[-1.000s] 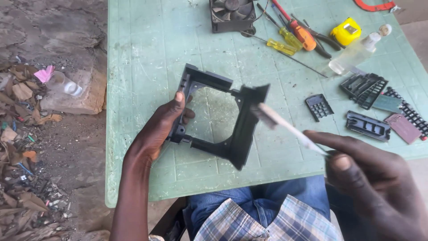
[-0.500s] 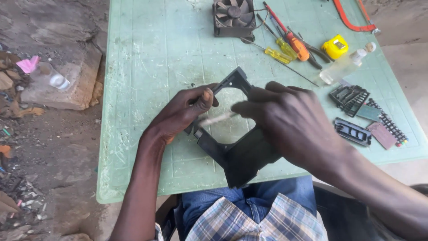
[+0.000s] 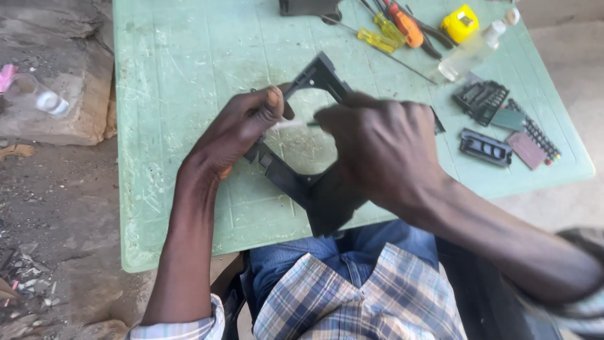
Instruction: The person cleans a black plastic electronic casing using a toothbrush and a liquid solution. They scrub the exterior and interior surfaces of the casing, applying the liquid from a small bottle to the brush as needed.
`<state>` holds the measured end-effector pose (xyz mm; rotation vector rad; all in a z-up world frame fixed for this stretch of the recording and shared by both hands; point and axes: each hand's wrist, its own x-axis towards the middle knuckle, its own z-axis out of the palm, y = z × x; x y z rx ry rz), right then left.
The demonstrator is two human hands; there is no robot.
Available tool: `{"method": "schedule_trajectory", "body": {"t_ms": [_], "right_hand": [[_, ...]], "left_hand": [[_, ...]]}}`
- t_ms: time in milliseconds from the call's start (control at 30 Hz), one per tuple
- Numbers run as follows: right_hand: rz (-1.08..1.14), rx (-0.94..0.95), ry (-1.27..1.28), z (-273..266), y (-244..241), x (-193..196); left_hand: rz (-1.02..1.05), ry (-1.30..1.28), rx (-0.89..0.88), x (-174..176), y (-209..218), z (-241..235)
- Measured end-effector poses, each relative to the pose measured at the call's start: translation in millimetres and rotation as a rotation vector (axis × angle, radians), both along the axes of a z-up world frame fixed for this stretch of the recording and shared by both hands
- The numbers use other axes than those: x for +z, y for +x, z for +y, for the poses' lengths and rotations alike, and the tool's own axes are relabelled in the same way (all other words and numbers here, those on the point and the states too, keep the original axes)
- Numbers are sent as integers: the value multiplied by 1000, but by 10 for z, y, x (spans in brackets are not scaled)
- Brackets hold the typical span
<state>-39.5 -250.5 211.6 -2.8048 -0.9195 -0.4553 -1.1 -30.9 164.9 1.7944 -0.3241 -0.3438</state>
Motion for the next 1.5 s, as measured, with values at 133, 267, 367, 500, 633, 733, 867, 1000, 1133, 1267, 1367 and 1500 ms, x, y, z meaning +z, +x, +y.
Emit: {"method": "schedule_trajectory", "body": {"t_ms": [133,267,367,500,633,733,867,1000,1133,1267,1367,1500], "right_hand": [[82,-8,131,21,-78,4],[182,-39,105,119,-13,-61],[139,-42,83,192,-31,-81],[60,-65,-28,231,-147,-71],[-24,-74,0,128,-204,120],[87,-9,43,173,-163,104],[96,-4,-16,285,-28,-77],[32,-63,-130,331,52,-124],[33,-154,-177,69,-158,311],[13,-240,198,-185,-391,656],[286,-394,516,-253,-612,715],[736,-370,921,-247,-806,217]], "left_hand": [[55,3,-6,-9,-21,-29],[91,52,33,-6,-4,-48],[104,45,65,-13,-53,-8],[79,45,29,21,-14,23],[59,-31,16,-32,-37,76],[123,-4,-3,29,-82,58],[209,18,69,-48,-47,33],[216,-16,116,-119,-26,67],[266,84,222,-48,-73,91],[53,-111,259,-296,-101,136],[-55,-317,292,-628,-117,133],[-142,-690,267,-1131,-153,217]]}}
